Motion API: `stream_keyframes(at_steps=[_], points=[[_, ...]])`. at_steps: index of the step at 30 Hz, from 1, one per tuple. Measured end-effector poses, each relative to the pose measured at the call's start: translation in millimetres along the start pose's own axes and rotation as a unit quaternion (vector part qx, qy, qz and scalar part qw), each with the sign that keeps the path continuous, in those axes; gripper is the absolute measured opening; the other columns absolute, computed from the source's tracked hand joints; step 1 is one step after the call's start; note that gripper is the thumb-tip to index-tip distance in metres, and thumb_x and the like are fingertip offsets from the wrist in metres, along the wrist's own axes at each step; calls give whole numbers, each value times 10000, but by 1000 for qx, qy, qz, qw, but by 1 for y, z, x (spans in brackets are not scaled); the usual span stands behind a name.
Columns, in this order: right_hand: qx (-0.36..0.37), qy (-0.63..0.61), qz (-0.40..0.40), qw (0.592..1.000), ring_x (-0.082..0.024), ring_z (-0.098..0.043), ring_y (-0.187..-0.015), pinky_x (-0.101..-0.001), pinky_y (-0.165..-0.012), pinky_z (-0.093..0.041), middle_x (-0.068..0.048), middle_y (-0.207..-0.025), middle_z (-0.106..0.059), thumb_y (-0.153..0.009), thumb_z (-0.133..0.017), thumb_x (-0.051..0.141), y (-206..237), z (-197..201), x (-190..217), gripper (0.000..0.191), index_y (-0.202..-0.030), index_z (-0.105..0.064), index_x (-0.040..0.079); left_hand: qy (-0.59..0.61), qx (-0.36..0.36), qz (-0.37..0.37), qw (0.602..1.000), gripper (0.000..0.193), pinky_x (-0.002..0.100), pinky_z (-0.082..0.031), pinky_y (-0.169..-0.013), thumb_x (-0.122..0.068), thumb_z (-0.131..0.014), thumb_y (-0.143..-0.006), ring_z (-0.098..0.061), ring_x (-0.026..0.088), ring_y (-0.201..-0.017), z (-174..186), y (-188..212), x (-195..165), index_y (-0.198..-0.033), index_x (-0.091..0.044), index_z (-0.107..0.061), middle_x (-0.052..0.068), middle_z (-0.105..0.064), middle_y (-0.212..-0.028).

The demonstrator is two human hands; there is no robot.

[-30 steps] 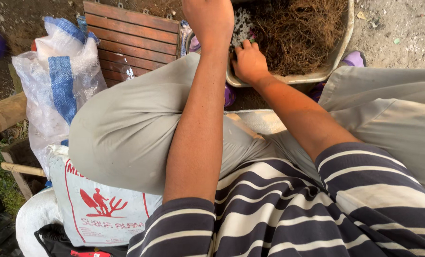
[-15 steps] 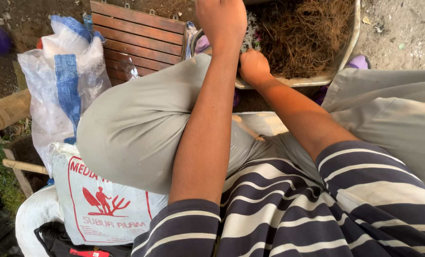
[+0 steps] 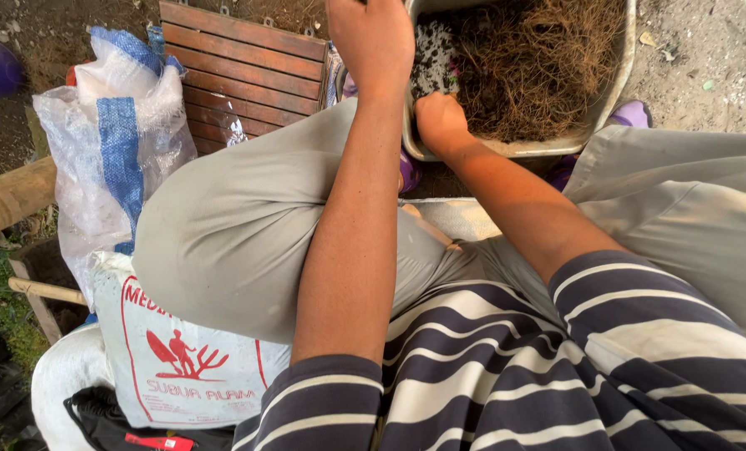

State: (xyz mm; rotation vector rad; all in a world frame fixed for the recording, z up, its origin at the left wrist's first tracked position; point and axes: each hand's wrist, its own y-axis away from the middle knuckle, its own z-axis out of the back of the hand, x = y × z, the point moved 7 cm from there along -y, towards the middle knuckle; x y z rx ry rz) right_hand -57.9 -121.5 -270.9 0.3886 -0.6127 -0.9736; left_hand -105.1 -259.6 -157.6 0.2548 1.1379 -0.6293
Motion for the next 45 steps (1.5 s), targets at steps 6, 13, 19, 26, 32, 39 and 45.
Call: stream_keyframes(at_steps=[6,13,19,26,32,39,45], points=[[6,9,-21,1000,-376,-748,-889,-433,-721,-625,-216,-949,-744,-835,-666,-13,2,-4,-8,154,-930,-783,19,15,43,128,991,364,418,-536,-855,-285,-544,-994,-712,326,-884,-9,-3,12,-993,69,-629,188,-754,-935],[-8,-40,4,999,-382,-734,-864,-459,-748,-603,-197,-931,-742,-872,-671,57,12,1,-19,171,-971,-797,116,47,94,182,978,424,425,-533,-878,-343,-461,-1060,-697,335,-916,-7,3,0,-1096,50,-616,200,-735,-959],[28,-277,-76,958,-298,-738,-833,-369,-802,-580,-173,-977,-750,-756,-866,186,22,22,-63,305,-1000,-759,39,135,125,131,974,481,412,-469,-1014,-403,-434,-1079,-658,282,-1070,-13,-1,-5,-1212,18,-626,144,-729,-1135],[19,-623,-203,755,-119,-633,-791,-281,-709,-513,-80,-1097,-732,-881,-823,182,68,72,-115,269,-1140,-777,130,163,212,247,932,639,469,-437,-1061,-539,-417,-1049,-574,320,-1233,-35,20,17,-1392,-12,-531,185,-605,-1312],[-74,-721,-127,678,-79,-594,-661,-232,-614,-517,-80,-1081,-769,-889,-736,156,106,119,-137,213,-1097,-774,136,126,326,273,896,838,526,-321,-1140,-677,-337,-965,-407,317,-1429,-44,63,2,-1565,-92,-341,173,-426,-1549],[-135,-689,-61,710,-154,-725,-898,-297,-837,-589,-71,-1010,-710,-977,-812,169,158,185,-146,142,-1031,-698,103,300,373,330,813,907,631,-313,-1128,-722,-348,-933,-369,411,-1443,-44,117,-54,-1577,-92,-249,255,-395,-1538],[-334,-346,41,876,-252,-709,-1068,-387,-953,-564,-135,-1155,-729,-1024,-740,157,238,238,-71,239,-1200,-678,7,401,429,306,750,966,590,-263,-1185,-768,-355,-930,-320,346,-1507,-28,155,-114,-1619,-102,-227,201,-381,-1584]])
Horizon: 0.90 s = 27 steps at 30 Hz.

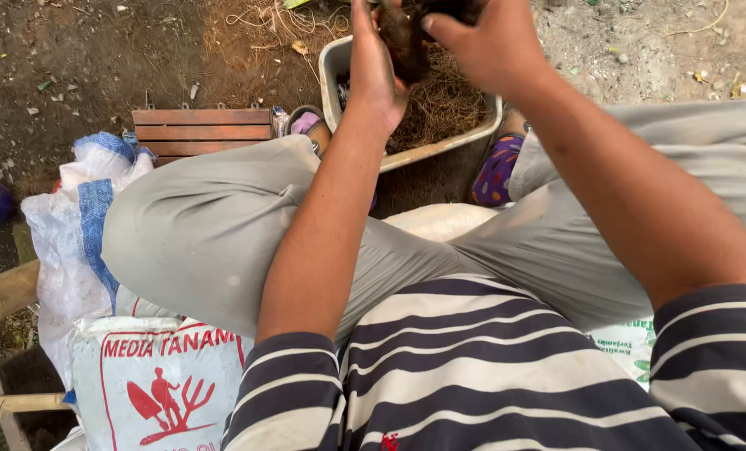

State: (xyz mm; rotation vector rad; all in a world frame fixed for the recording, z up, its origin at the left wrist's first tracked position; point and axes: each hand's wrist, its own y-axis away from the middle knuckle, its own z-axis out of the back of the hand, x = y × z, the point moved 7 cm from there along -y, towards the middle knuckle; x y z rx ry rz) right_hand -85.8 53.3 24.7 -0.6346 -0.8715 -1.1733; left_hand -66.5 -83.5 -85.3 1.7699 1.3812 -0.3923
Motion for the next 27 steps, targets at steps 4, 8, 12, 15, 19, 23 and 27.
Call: stream_keyframes(at_steps=[4,8,12,15,19,23,27], points=[[-85,127,241,959,-355,-658,-1273,-425,-1100,-544,-186,-1368,-669,-1018,-696,-5,48,-4,59,310,-1327,-673,4,81,57,17,995,884,606,-357,-1122,-720,-370,-966,-458,358,-1380,-24,11,-1,-1535,-44,-406,175,-502,-1460],[-48,151,244,957,-402,-521,-1432,-440,-1204,-448,-231,-1562,-513,-1021,-594,-68,72,-14,61,497,-1511,-526,-25,-18,22,-39,999,639,513,-377,-1141,-572,-388,-1032,-503,254,-1321,-22,13,-3,-1457,-99,-453,96,-562,-1378],[5,160,238,958,-432,-279,-1583,-523,-1312,-199,-243,-1664,-374,-1023,-534,20,80,-12,57,567,-1574,-421,-53,-116,13,-116,986,569,435,-424,-1121,-485,-401,-1109,-587,244,-1245,-27,13,-7,-1344,-4,-594,149,-654,-1288],[13,153,235,960,-435,-119,-1614,-567,-1319,-28,-242,-1702,-311,-1014,-468,128,80,-2,58,622,-1602,-376,-51,-115,13,-133,984,516,378,-446,-1093,-437,-418,-1107,-602,221,-1206,-39,12,-12,-1341,-14,-601,130,-664,-1274],[-5,84,244,966,-387,-48,-1632,-535,-1325,22,-215,-1712,-266,-1012,-400,256,85,16,65,687,-1630,-297,-25,-93,44,-160,982,514,364,-475,-1078,-433,-435,-1125,-609,220,-1172,-63,24,-24,-1352,-3,-599,129,-671,-1261],[-11,-104,226,969,-317,-103,-1634,-448,-1335,-54,-150,-1767,-237,-1082,-370,274,86,37,67,679,-1657,-138,-3,-56,79,-143,985,611,442,-479,-1014,-515,-460,-1104,-619,271,-1141,-84,37,-39,-1367,20,-594,156,-665,-1241],[-39,-217,198,955,-327,-187,-1628,-412,-1329,-131,-161,-1745,-231,-1065,-448,227,81,63,64,657,-1632,-193,13,-114,61,-139,982,707,459,-404,-1029,-598,-468,-1040,-516,224,-1217,-99,47,-57,-1441,-15,-474,101,-563,-1320]])
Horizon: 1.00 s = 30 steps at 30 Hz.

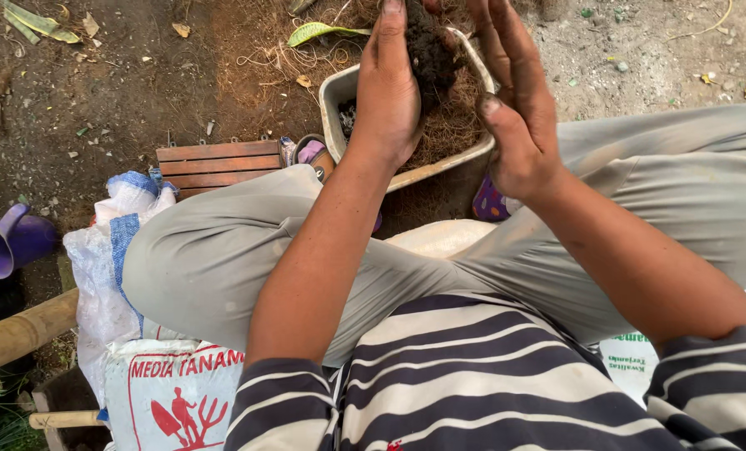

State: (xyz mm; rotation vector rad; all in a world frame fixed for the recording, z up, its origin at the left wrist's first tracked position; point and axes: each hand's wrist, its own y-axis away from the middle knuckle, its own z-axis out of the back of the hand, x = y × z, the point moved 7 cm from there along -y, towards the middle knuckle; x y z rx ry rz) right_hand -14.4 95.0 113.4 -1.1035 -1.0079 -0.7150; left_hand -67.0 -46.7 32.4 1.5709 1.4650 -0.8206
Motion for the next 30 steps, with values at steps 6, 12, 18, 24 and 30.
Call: stream_keyframes(at_steps=[6,12,18,24,30], points=[[43,289,18,956,-344,-67,-1624,-437,-1311,-111,-152,-1741,-143,-1138,-498,180,-4,13,2,542,-1672,-431,118,50,6,24,998,633,418,-527,-1039,-562,-521,-1025,-635,208,-1137,-2,-5,-15,-1362,-27,-551,99,-661,-1196],[68,374,38,924,-461,-88,-1623,-616,-1319,-150,-205,-1739,-170,-1049,-506,330,-5,-5,-17,626,-1634,-468,110,133,-2,16,991,536,357,-547,-897,-505,-520,-1095,-630,188,-975,5,-13,2,-1268,-5,-610,95,-629,-1069],[76,416,-3,906,-526,-124,-1596,-689,-1259,-193,-237,-1715,-219,-973,-535,383,-10,-22,-31,705,-1602,-466,72,55,-97,52,992,438,323,-522,-878,-405,-474,-1093,-619,155,-937,23,-23,29,-1221,-17,-632,73,-656,-1047],[66,367,-47,927,-535,-102,-1591,-663,-1235,-169,-273,-1715,-140,-912,-528,246,-33,-17,-35,636,-1542,-539,161,99,-92,46,990,416,331,-499,-906,-369,-412,-1137,-590,160,-972,29,-33,29,-1220,-22,-626,60,-642,-1075],[26,273,-65,959,-517,-100,-1620,-563,-1293,-131,-252,-1741,-121,-923,-484,151,-50,1,-40,570,-1476,-600,232,142,-62,44,987,437,335,-512,-900,-464,-416,-1090,-610,163,-969,17,-42,16,-1189,-82,-603,54,-640,-1042]])
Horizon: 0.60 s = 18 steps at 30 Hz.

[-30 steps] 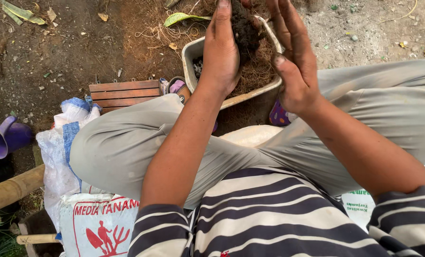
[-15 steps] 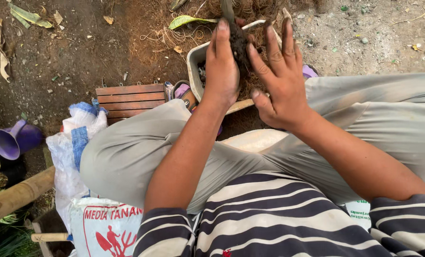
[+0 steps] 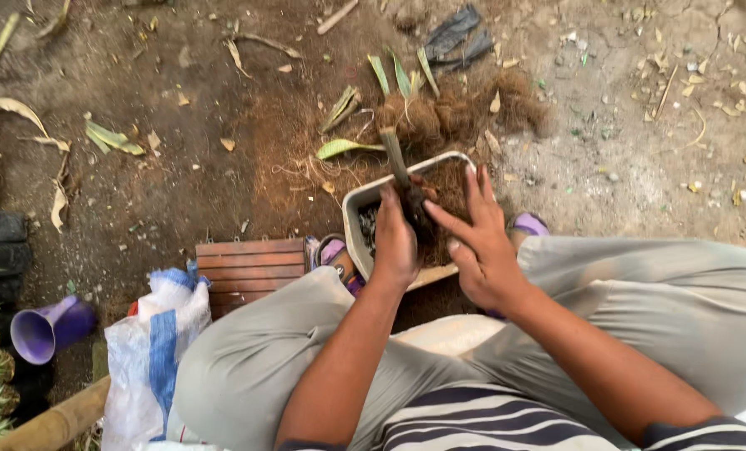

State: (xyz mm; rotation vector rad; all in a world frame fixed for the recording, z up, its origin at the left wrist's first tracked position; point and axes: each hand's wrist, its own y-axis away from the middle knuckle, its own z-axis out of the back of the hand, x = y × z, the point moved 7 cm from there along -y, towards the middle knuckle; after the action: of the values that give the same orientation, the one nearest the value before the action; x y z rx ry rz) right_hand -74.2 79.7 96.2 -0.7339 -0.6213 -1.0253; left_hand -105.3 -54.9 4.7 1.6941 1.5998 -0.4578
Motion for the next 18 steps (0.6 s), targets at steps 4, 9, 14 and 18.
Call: stream_keyframes(at_steps=[4,9,14,18], points=[[3,-25,-13,1000,-498,-101,-1601,-540,-1274,-121,-269,-1724,-121,-933,-481,156,1,-8,-8,556,-1477,-586,194,-102,5,-32,994,327,326,-501,-978,-342,-636,-998,-610,150,-1040,-2,-2,-4,-1211,-96,-597,37,-626,-1070],[-9,-99,-58,993,-436,-145,-1615,-497,-1281,-133,-262,-1721,-172,-923,-467,126,3,-14,-19,571,-1486,-563,148,-91,-70,0,993,307,337,-470,-859,-285,-704,-986,-571,151,-964,9,-9,4,-1185,-72,-605,42,-610,-1016],[-12,-55,-34,998,-431,-178,-1601,-498,-1266,-160,-248,-1713,-194,-955,-504,155,-4,-17,-17,513,-1459,-597,172,-111,-111,25,987,329,314,-485,-901,-323,-689,-967,-597,138,-999,15,-15,5,-1186,-91,-606,31,-629,-1050],[1,-8,-37,999,-445,-182,-1581,-517,-1248,-167,-242,-1704,-205,-922,-533,158,-6,-24,-19,540,-1458,-596,182,-73,-91,21,993,391,323,-494,-902,-390,-684,-981,-600,154,-1009,20,-19,6,-1199,-77,-597,60,-622,-1061]])
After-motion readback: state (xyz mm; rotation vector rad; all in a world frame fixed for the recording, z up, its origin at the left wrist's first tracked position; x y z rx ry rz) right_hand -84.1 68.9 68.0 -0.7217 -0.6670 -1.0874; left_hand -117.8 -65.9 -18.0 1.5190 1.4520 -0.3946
